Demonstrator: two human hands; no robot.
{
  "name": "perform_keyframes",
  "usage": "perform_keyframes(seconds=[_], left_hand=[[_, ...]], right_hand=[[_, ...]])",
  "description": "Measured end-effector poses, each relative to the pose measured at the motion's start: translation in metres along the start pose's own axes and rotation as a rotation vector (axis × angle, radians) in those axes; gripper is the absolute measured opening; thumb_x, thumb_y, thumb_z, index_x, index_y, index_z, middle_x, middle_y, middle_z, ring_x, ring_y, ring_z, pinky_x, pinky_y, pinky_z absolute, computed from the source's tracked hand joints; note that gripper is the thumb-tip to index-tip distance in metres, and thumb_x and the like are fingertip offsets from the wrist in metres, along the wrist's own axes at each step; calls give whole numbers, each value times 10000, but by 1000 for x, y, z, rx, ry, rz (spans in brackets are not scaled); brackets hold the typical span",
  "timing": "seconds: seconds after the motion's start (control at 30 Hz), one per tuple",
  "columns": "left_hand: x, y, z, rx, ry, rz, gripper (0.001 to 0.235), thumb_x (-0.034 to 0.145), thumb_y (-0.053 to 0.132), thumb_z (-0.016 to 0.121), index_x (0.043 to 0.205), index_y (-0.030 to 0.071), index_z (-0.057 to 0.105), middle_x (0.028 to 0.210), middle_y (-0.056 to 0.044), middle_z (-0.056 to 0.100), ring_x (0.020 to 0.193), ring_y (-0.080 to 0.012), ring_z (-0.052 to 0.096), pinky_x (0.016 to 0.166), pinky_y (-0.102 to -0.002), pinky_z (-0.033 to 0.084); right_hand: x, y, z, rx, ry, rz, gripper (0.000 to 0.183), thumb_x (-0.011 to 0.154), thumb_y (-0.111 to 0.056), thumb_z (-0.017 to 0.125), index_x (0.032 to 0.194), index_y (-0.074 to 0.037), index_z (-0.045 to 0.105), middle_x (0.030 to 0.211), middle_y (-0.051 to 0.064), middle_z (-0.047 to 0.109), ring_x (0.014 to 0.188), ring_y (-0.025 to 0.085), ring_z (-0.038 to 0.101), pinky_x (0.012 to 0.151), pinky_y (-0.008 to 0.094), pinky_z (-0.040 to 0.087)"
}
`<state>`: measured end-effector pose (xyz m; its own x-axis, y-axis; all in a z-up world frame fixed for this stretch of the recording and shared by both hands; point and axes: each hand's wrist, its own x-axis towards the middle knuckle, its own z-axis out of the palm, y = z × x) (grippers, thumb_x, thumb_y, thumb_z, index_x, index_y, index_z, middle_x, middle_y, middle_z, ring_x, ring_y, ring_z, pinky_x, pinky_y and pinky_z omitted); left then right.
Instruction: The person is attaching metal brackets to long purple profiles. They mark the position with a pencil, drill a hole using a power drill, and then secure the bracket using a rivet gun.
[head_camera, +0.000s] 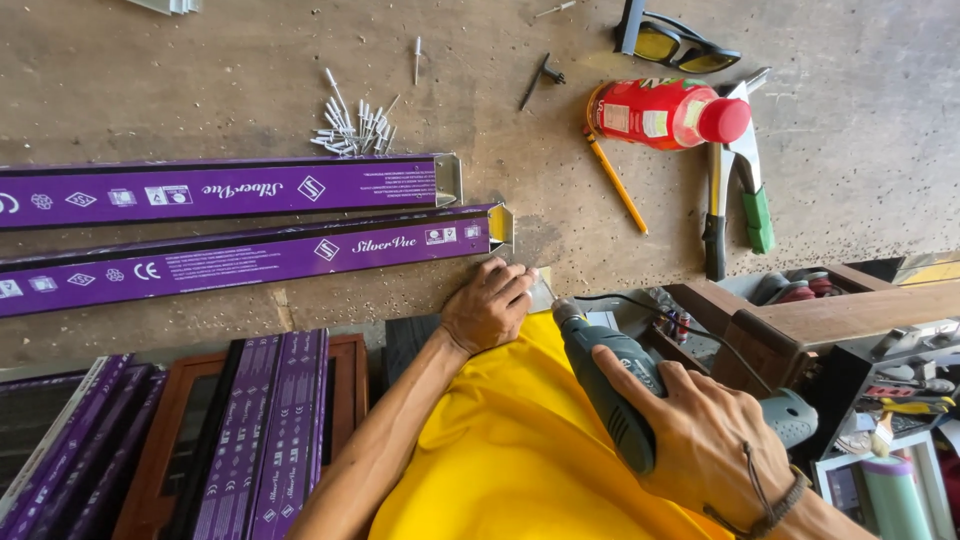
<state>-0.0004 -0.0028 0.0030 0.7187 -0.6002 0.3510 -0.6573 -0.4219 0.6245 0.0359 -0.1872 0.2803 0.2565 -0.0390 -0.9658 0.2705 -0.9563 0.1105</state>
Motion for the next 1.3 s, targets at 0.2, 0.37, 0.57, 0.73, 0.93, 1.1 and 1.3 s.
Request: perform_keyframes(seconds=[0.2, 0.37, 0.57, 0.73, 0.93, 1.1, 1.3], left_hand=[[-3, -2, 3, 25, -21, -9, 192, 944, 155, 631, 938, 43, 787, 1186, -155, 729, 1114, -287, 617, 1046, -461, 467], [-5, 0, 6, 41, -35, -26, 205, 961, 205, 653, 950, 62, 800, 1197, -143, 737, 1132, -282, 628, 1069, -458, 461], [-3, 0, 4, 53, -27, -22, 213, 969, 172, 619, 945, 44, 788, 1178, -139, 739, 1107, -284, 623, 1050, -466, 466], [-1, 0, 2, 42, -4, -21, 228, 969, 163, 608, 979, 40, 800, 1159, -130, 742, 1084, -273, 631, 1004, -456, 473], [2, -1, -1, 8, 28, 5, 203, 920, 109, 600, 942, 4, 772, 1146, -150, 732, 1037, -282, 606, 969, -471, 477], [7, 1, -6, 3, 66, 19, 155, 928, 85, 640, 946, -6, 765, 1136, -147, 732, 1044, -278, 603, 972, -461, 478], [-4, 16, -13, -100, 79, -88, 458, 965, 392, 684, 1178, -13, 679, 1269, -187, 669, 1197, -318, 600, 1101, -462, 469]], right_hand=[[2, 2, 0, -43, 22, -15, 1016, 740, -549, 638, 1611, -589, 117, 1111, 19, 568, 1067, 300, 659, 669, 522, 618], [3, 3, -2, -65, -46, -15, 1186, 672, -562, 727, 1632, -586, 32, 1175, 49, 550, 1109, 325, 641, 789, 497, 605], [8, 1, 10, -101, 130, -90, 1029, 729, -493, 656, 1628, -496, 156, 1084, 84, 599, 967, 346, 698, 666, 506, 624], [2, 13, 11, -21, 219, -22, 887, 765, -546, 632, 1573, -566, 266, 927, -28, 636, 907, 248, 723, 634, 481, 603], [-43, 29, 4, 283, 190, 200, 953, 678, -617, 743, 1531, -654, 320, 1099, -227, 695, 983, 137, 749, 661, 412, 631], [-43, 34, 12, 707, 365, 222, 815, 661, -358, 834, 1435, -437, 594, 1176, -121, 800, 920, 137, 793, 777, 350, 595], [-50, 33, 45, 1066, 662, 173, 783, 603, -96, 863, 1366, -165, 700, 1072, 71, 825, 732, 133, 682, 770, 266, 554]])
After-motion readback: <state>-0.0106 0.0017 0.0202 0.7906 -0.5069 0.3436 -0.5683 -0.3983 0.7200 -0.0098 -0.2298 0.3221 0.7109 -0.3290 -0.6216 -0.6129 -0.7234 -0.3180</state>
